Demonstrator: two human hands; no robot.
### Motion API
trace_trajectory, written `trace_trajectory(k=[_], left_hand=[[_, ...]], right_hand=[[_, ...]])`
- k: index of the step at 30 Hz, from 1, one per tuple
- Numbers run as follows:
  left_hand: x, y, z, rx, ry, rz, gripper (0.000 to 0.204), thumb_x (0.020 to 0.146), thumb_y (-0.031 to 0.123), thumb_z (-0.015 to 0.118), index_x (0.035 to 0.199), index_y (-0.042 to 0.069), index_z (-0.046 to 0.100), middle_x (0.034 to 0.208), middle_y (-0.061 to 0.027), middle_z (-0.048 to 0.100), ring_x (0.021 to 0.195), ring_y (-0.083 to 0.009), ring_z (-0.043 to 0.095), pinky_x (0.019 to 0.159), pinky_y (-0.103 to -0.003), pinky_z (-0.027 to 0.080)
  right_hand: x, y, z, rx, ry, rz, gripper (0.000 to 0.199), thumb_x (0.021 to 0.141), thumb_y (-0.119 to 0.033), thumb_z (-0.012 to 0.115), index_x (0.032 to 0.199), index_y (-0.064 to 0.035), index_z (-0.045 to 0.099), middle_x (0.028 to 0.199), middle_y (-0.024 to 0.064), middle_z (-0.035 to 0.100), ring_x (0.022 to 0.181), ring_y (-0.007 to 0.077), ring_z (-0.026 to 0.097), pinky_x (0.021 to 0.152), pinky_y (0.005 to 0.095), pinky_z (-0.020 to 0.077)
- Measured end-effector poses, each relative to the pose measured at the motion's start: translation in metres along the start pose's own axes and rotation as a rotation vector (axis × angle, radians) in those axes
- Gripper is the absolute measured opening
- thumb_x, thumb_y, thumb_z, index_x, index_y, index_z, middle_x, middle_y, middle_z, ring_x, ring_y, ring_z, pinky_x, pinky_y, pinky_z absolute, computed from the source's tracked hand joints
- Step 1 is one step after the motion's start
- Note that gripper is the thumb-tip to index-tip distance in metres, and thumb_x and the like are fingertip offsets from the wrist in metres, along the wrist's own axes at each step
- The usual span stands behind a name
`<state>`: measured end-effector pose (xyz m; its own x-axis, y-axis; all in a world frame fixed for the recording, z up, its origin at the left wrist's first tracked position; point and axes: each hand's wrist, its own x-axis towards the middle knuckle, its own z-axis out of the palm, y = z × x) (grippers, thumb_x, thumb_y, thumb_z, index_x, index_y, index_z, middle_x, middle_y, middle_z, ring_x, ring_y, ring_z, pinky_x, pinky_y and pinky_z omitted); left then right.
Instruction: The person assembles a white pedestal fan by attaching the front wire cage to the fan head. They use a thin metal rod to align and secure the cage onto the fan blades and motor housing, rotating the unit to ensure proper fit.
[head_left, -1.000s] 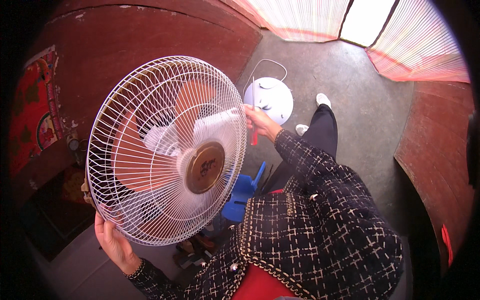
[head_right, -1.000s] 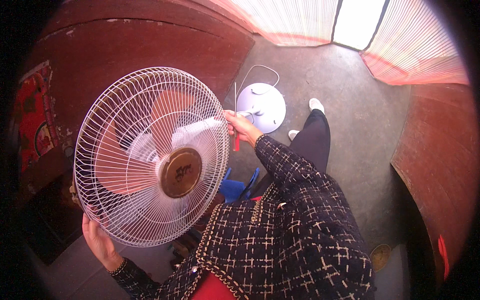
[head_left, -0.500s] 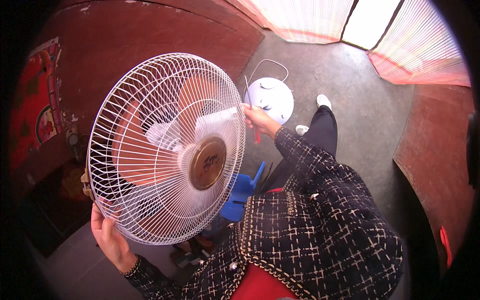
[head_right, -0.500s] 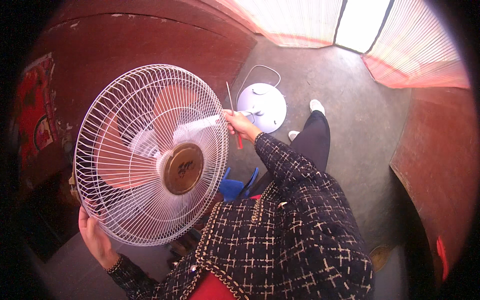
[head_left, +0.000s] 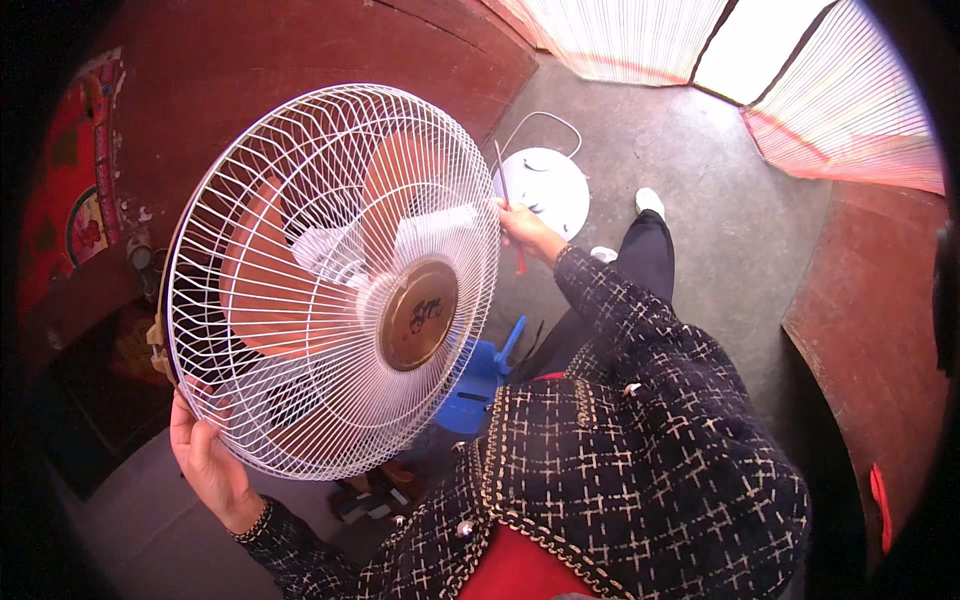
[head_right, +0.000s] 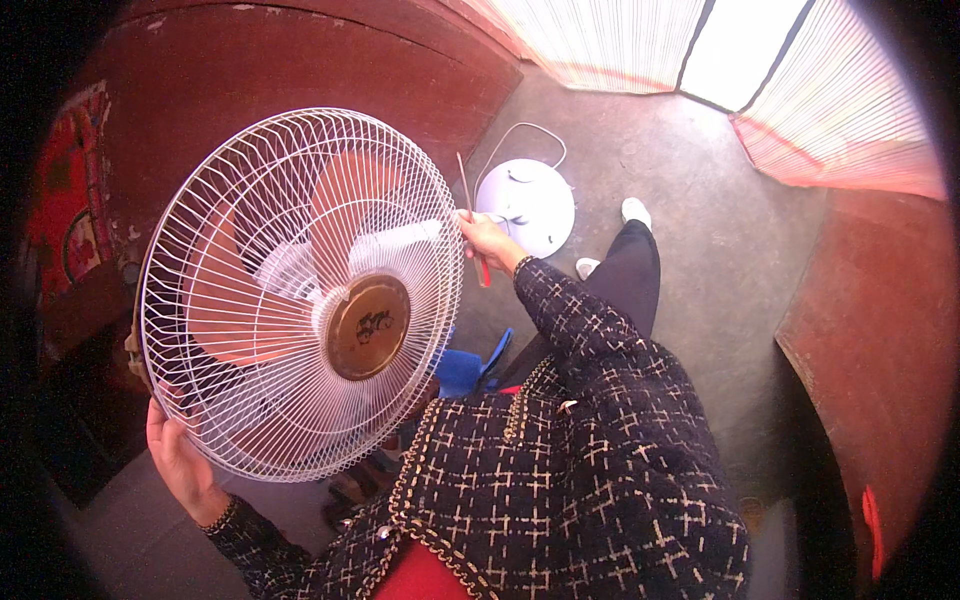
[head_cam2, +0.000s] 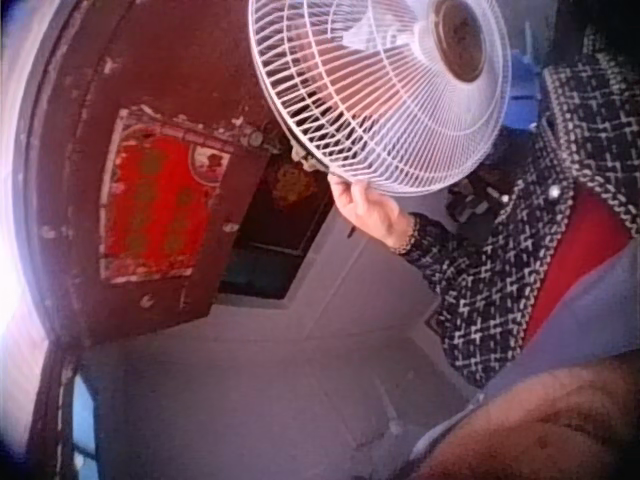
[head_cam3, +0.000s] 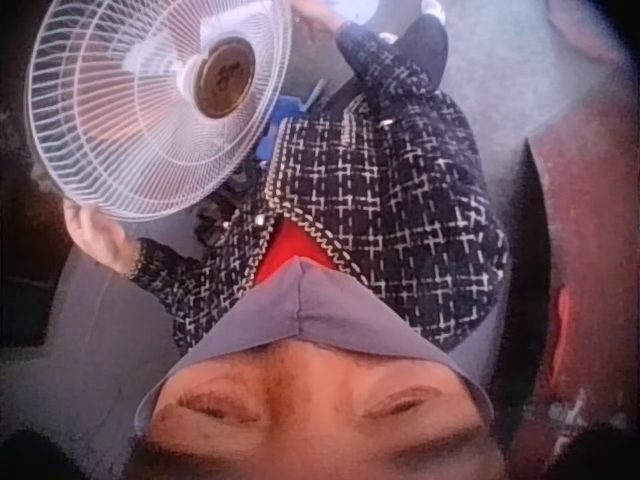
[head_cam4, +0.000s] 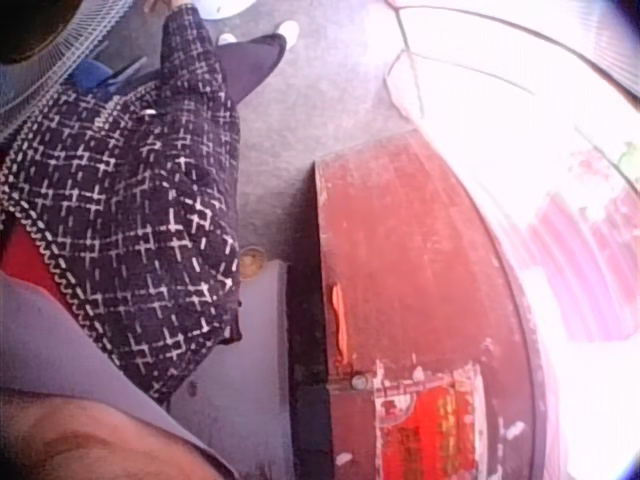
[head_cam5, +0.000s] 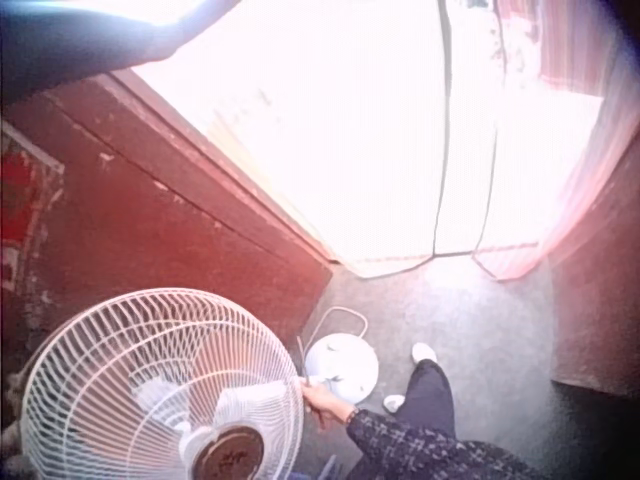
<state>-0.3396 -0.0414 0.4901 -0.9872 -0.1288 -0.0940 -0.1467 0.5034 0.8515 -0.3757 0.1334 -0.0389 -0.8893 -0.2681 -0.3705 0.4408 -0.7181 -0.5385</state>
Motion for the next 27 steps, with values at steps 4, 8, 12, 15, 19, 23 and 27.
trace_trajectory(k=[4,8,12,15,19,23,27], left_hand=[[0.002,0.0,0.0,0.009,-0.009,0.007,0.046,0.077,-0.007,0.047,0.123,-0.008,0.05,0.113,-0.0105,0.061,0.098,-0.0146,0.06,0.089,-0.027,0.048],[0.003,-0.001,-0.001,0.006,-0.019,0.002,0.046,0.078,-0.006,0.048,0.123,-0.008,0.05,0.113,-0.0108,0.061,0.097,-0.0153,0.061,0.089,-0.027,0.049],[0.003,0.0,0.001,-0.002,-0.064,0.032,0.045,0.082,-0.001,0.05,0.127,-0.008,0.049,0.116,-0.0131,0.062,0.101,-0.0171,0.062,0.089,-0.029,0.05],[0.001,-0.003,0.001,-0.017,-0.019,0.036,0.046,0.082,-0.001,0.051,0.127,-0.008,0.049,0.116,-0.0136,0.062,0.1,-0.0173,0.062,0.088,-0.029,0.051],[0.002,0.0,0.003,-0.014,-0.029,0.032,0.046,0.08,-0.003,0.05,0.125,-0.008,0.049,0.114,-0.0133,0.062,0.098,-0.0167,0.063,0.087,-0.028,0.051],[0.001,0.007,0.013,-0.017,-0.036,0.017,0.045,0.077,-0.007,0.046,0.122,-0.008,0.051,0.11,-0.0118,0.063,0.097,-0.0153,0.062,0.088,-0.027,0.05],[-0.002,0.005,0.009,0.046,-0.001,0.003,0.045,0.077,-0.007,0.045,0.122,-0.008,0.051,0.109,-0.0117,0.063,0.096,-0.015,0.062,0.087,-0.027,0.05]], right_hand=[[0.002,0.007,-0.004,0.127,-0.075,-0.004,0.027,0.1,-0.034,0.049,0.1,-0.0094,0.06,0.08,-0.0055,0.057,0.057,0.0021,0.046,0.044,0.0169,0.0377],[-0.004,0.003,-0.003,0.269,-0.107,0.031,0.025,0.1,-0.034,0.049,0.1,-0.0115,0.06,0.081,-0.0068,0.058,0.064,0.0014,0.05,0.047,0.0163,0.0387],[0.0,0.006,-0.007,0.273,-0.126,0.078,0.022,0.099,-0.034,0.05,0.103,-0.0138,0.059,0.082,-0.0083,0.058,0.068,0.0017,0.051,0.049,0.0161,0.0394],[-0.005,0.004,-0.007,0.244,-0.108,0.142,0.023,0.099,-0.035,0.05,0.106,-0.015,0.059,0.084,-0.009,0.058,0.07,0.0019,0.051,0.05,0.0161,0.0396],[-0.007,0.002,-0.01,0.31,-0.15,0.155,0.023,0.098,-0.033,0.053,0.111,-0.0141,0.059,0.085,-0.0079,0.059,0.068,0.0022,0.051,0.049,0.0163,0.04],[0.001,0.008,-0.021,0.409,-0.212,0.198,0.023,0.097,-0.029,0.055,0.113,-0.0125,0.058,0.085,-0.0053,0.059,0.066,0.0031,0.05,0.048,0.0167,0.0403],[0.004,0.012,-0.027,0.572,-0.287,0.25,0.021,0.097,-0.025,0.055,0.112,-0.0108,0.058,0.083,-0.0031,0.058,0.063,0.0049,0.048,0.048,0.0174,0.0394]])
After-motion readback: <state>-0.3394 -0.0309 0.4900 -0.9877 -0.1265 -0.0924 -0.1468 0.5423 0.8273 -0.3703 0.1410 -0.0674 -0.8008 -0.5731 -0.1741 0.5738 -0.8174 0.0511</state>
